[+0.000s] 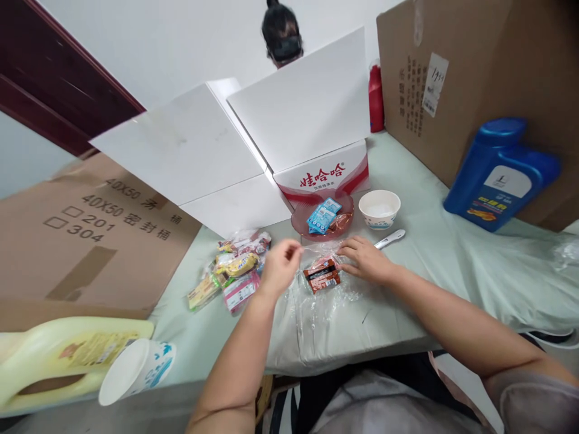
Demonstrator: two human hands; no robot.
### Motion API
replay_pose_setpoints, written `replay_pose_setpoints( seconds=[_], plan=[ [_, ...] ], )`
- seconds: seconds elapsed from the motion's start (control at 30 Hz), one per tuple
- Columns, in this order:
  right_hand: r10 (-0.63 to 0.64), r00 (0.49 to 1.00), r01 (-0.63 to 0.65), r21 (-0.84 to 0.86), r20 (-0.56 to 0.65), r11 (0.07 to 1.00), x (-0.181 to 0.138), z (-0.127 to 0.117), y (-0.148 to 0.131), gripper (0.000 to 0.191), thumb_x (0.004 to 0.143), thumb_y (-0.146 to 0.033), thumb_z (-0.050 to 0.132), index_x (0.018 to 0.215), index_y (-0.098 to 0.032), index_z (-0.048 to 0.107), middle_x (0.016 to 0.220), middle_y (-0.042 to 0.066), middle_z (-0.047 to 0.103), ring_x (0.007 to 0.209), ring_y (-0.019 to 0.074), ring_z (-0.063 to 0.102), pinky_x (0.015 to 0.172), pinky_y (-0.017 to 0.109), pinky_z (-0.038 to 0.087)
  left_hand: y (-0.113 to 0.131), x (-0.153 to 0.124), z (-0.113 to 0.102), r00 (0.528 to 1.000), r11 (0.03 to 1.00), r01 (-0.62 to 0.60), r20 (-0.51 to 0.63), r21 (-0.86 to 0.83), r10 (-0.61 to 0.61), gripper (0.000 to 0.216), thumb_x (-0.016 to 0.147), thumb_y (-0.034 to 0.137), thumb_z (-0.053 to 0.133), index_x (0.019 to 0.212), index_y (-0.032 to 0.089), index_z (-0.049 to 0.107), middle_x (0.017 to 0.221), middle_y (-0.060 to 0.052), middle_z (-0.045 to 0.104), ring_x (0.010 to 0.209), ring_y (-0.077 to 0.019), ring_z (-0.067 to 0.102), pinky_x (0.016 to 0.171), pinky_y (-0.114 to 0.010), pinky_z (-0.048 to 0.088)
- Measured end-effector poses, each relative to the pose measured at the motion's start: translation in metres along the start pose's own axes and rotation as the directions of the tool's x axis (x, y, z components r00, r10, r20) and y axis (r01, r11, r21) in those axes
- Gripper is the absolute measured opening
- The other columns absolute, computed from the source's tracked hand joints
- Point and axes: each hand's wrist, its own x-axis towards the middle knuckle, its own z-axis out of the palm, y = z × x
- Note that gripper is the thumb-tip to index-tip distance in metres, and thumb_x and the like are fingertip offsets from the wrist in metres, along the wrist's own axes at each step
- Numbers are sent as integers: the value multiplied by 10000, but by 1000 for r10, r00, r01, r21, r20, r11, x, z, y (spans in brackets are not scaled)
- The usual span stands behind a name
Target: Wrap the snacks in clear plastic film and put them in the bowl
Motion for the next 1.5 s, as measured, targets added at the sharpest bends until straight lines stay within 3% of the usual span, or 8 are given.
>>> replay_pose_setpoints(
  seconds=[0.17, 0.53, 0.63, 0.83, 1.03, 1.17, 1.33, 1.5],
  plan=[
    [-164, 973, 138, 161, 164, 977, 0, -4, -6, 192, 902, -225, 556, 1022, -185, 700, 937, 81, 682, 889, 192, 615, 807, 302, 449, 14, -22, 39, 883, 971, -83, 468, 222, -31, 465, 718, 343, 718, 1151, 200, 629, 1146, -92, 652, 1097, -270, 570, 956, -369, 430],
    [147, 940, -126, -88, 307, 988, -5, 7, -5, 1081, 559, -498, 839, 1455, -125, 363, 1430, 220, 411, 1271, 365, 445, 1015, 444, 406, 8, -26, 32, 846, 998, -18, 530, -68, 52, 483, 535, 266, 849, 963, 190, 638, 937, -42, 623, 881, -234, 594, 769, -334, 472],
    [143, 933, -117, -100, 330, 988, -4, 7, -5, 1045, 572, -527, 828, 1426, -96, 408, 1416, 233, 427, 1271, 373, 441, 1038, 441, 386, 7, -15, 23, 802, 948, 130, 593, -291, 73, 465, 557, 278, 834, 953, 185, 609, 834, -1, 638, 750, -182, 604, 700, -300, 474],
    [122, 929, -90, -108, 348, 990, -3, 6, -2, 968, 590, -548, 810, 1386, -116, 469, 1394, 218, 452, 1224, 364, 485, 1008, 429, 412, 5, 59, 8, 935, 763, 251, 353, -596, -31, 575, 556, 407, 826, 1014, 162, 581, 917, -29, 679, 800, -174, 636, 753, -305, 499],
    [89, 937, -55, -107, 338, 993, -6, 10, 2, 922, 610, -568, 789, 1367, -131, 495, 1399, 209, 452, 1214, 357, 499, 982, 424, 428, 2, 129, 26, 867, 920, 203, 498, -334, -11, 478, 502, 423, 839, 825, 116, 664, 757, -55, 685, 706, -212, 634, 704, -349, 512],
    [80, 935, -47, -104, 345, 993, -5, 7, 1, 899, 626, -550, 790, 1364, -129, 499, 1404, 215, 452, 1218, 361, 499, 982, 431, 433, 9, 144, 34, 945, 950, 125, 327, -286, -26, 304, 626, 314, 789, 842, 142, 662, 827, -63, 674, 850, -219, 608, 838, -356, 466],
    [105, 940, -74, -105, 326, 992, -5, 4, -2, 825, 683, -528, 760, 1358, -130, 502, 1418, 196, 447, 1224, 346, 508, 985, 415, 440, 29, 87, 30, 990, 983, -136, 15, -125, 139, 123, 820, 252, 577, 887, 167, 636, 892, -51, 629, 870, -186, 563, 845, -317, 438],
    [223, 926, -178, -170, 303, 969, -6, 5, -4, 810, 715, -533, 732, 1373, -136, 476, 1436, 202, 431, 1165, 345, 566, 938, 391, 475, 5, -10, 39, 942, 978, -171, 311, 123, 126, 98, 832, 275, 576, 826, 200, 640, 817, -38, 616, 785, -193, 574, 769, -321, 464]
  ],
)
